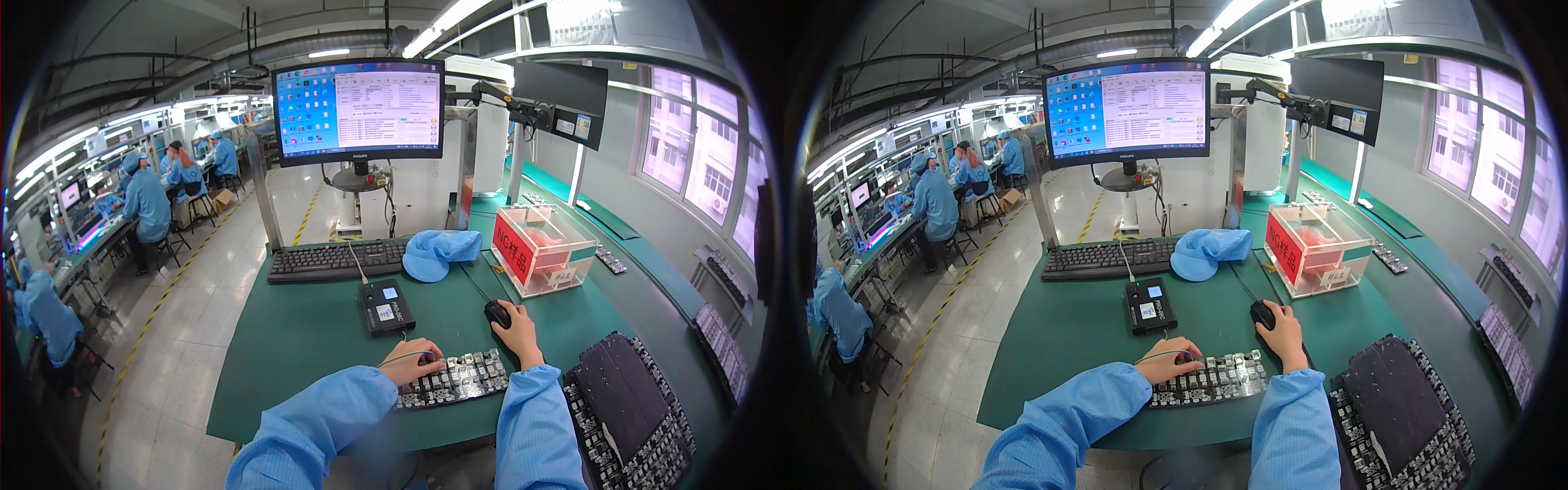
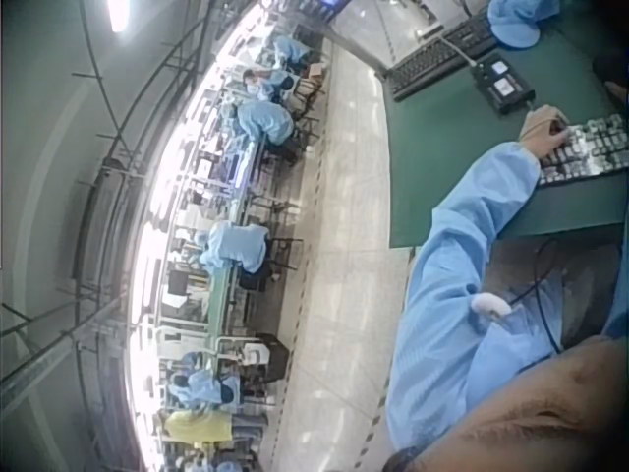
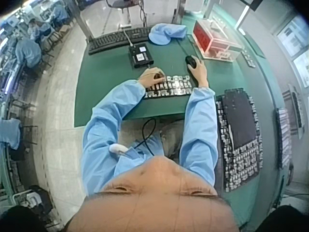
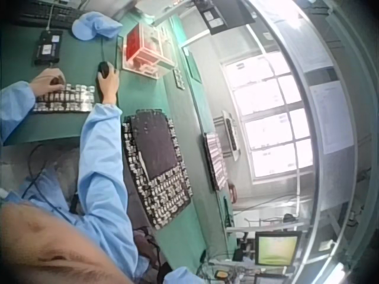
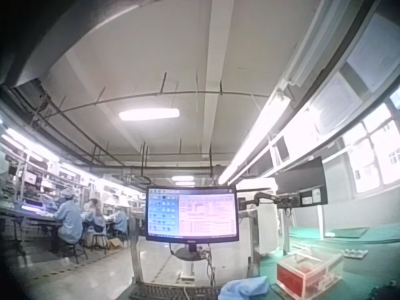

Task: The person tests keyboard circuit boards by probing contacts and pressing keys while operating a computer mouse, setting tested boards aside and retrieving new ones from a stack.

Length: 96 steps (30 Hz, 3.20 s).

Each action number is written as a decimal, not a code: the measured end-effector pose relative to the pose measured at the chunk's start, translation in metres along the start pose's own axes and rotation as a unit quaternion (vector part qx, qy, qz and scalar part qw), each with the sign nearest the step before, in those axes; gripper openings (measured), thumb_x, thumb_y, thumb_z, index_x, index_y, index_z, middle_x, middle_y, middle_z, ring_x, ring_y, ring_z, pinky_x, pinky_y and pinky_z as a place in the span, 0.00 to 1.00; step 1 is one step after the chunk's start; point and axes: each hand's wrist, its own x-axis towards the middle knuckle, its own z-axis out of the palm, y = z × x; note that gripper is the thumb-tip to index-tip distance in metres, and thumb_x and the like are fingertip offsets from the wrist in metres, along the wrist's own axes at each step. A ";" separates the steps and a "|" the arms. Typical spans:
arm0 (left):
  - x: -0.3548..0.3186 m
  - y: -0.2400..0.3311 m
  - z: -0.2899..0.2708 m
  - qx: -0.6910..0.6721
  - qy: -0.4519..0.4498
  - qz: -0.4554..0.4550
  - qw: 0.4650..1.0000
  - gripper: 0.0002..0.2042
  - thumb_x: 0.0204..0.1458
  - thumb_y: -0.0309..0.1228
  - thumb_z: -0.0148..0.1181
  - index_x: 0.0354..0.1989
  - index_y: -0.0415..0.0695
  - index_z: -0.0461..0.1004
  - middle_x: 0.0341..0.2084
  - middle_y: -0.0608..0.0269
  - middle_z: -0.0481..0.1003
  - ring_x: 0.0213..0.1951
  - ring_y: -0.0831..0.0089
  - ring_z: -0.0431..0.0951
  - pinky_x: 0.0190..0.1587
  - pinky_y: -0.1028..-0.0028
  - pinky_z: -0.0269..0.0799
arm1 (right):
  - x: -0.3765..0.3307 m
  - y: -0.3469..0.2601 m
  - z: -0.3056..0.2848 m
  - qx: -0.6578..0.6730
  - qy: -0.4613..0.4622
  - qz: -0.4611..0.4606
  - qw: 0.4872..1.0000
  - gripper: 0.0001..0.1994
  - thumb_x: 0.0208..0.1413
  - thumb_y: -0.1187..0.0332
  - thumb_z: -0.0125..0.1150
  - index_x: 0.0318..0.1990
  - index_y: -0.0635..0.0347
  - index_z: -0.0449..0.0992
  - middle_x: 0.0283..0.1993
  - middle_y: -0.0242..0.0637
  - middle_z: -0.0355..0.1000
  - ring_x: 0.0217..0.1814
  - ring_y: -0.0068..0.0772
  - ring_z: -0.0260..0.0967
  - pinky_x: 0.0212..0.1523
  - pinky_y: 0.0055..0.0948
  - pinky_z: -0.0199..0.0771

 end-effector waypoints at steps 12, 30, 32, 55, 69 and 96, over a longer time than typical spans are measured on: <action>0.000 0.003 -0.002 -0.007 0.001 0.001 1.000 0.15 0.52 0.47 0.62 0.38 0.48 0.76 0.33 0.65 0.75 0.33 0.72 0.76 0.42 0.71 0.66 | -0.002 -0.002 0.000 0.009 0.006 -0.002 1.000 0.28 0.44 0.63 0.67 0.56 0.43 0.70 0.48 0.45 0.68 0.48 0.51 0.71 0.48 0.41 0.73; -0.001 0.002 -0.002 0.021 0.005 0.012 1.000 0.15 0.52 0.47 0.62 0.38 0.49 0.77 0.33 0.65 0.74 0.34 0.71 0.76 0.42 0.71 0.66 | 0.001 0.005 0.003 0.007 -0.007 0.000 1.000 0.30 0.44 0.60 0.68 0.59 0.40 0.67 0.51 0.45 0.67 0.50 0.52 0.69 0.49 0.43 0.73; 0.000 0.001 -0.001 0.012 0.005 0.008 1.000 0.15 0.52 0.47 0.62 0.37 0.50 0.77 0.33 0.65 0.74 0.34 0.71 0.76 0.42 0.71 0.66 | 0.001 0.007 0.005 0.009 -0.013 0.005 1.000 0.32 0.44 0.59 0.68 0.60 0.40 0.66 0.51 0.45 0.67 0.51 0.52 0.69 0.50 0.43 0.72; 0.001 -0.004 0.001 0.013 -0.003 0.011 1.000 0.14 0.53 0.48 0.60 0.36 0.52 0.77 0.32 0.67 0.73 0.35 0.72 0.74 0.43 0.71 0.61 | -0.001 0.004 0.005 0.005 0.027 -0.124 0.992 0.23 0.45 0.69 0.63 0.53 0.47 0.75 0.58 0.44 0.65 0.55 0.53 0.64 0.56 0.42 0.68; 0.001 -0.004 0.002 0.018 -0.005 0.007 1.000 0.14 0.53 0.48 0.59 0.37 0.51 0.77 0.33 0.66 0.73 0.37 0.71 0.74 0.44 0.71 0.62 | -0.002 0.005 0.005 -0.001 0.029 -0.106 0.994 0.24 0.43 0.67 0.65 0.53 0.44 0.75 0.58 0.40 0.64 0.55 0.50 0.64 0.53 0.42 0.70; 0.001 -0.001 0.000 0.023 0.005 0.020 1.000 0.13 0.51 0.44 0.63 0.35 0.48 0.78 0.34 0.62 0.71 0.32 0.70 0.75 0.37 0.72 0.71 | -0.002 0.007 0.006 -0.007 0.035 -0.111 0.993 0.24 0.44 0.67 0.64 0.53 0.43 0.74 0.58 0.39 0.64 0.55 0.49 0.64 0.52 0.42 0.71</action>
